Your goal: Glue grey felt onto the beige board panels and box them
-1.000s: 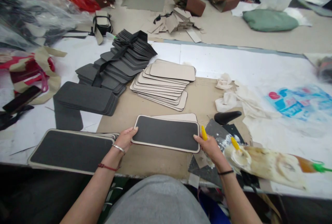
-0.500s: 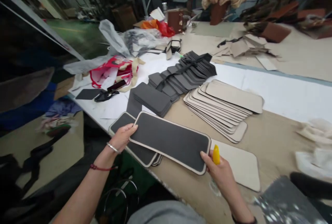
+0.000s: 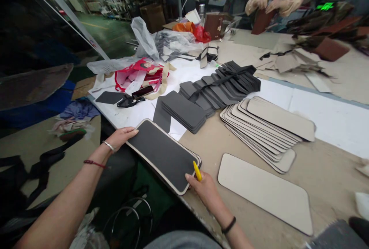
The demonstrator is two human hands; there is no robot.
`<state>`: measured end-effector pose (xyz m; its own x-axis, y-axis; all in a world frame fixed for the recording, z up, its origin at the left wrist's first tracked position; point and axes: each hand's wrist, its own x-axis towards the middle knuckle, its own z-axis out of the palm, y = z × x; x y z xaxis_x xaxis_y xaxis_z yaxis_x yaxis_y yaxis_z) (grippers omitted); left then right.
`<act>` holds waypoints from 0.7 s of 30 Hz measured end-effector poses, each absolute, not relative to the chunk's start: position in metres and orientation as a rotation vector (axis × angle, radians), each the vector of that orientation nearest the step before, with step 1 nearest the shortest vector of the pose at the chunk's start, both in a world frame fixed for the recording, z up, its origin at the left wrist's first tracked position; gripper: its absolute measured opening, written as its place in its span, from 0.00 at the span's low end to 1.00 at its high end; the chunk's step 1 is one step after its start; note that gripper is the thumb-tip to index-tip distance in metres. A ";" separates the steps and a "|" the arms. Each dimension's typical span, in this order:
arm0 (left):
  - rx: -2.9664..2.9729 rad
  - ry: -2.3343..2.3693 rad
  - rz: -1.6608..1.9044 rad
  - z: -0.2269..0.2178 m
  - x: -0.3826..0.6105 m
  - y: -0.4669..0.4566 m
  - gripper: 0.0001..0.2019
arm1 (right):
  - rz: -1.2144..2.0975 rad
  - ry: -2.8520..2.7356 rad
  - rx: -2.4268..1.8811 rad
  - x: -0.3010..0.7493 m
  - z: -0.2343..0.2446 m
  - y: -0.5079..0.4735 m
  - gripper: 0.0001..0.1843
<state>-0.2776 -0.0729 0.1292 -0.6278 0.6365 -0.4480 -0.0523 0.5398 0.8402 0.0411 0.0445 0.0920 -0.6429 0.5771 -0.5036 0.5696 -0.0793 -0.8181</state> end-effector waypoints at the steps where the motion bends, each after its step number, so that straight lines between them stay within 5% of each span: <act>1: 0.511 2.041 1.057 0.127 -0.280 -0.071 0.21 | 1.909 -2.134 -1.336 0.039 0.090 0.043 0.17; 9: 0.891 2.629 0.520 0.142 -0.273 -0.053 0.24 | 1.423 -2.335 -1.439 0.069 0.104 0.051 0.15; 15: 1.152 2.226 0.866 0.153 -0.137 -0.020 0.19 | 1.068 -2.022 -1.551 0.146 0.131 0.101 0.25; 21: 1.692 1.830 0.853 0.077 0.010 0.010 0.10 | 1.329 -1.547 -1.665 0.186 0.115 0.134 0.28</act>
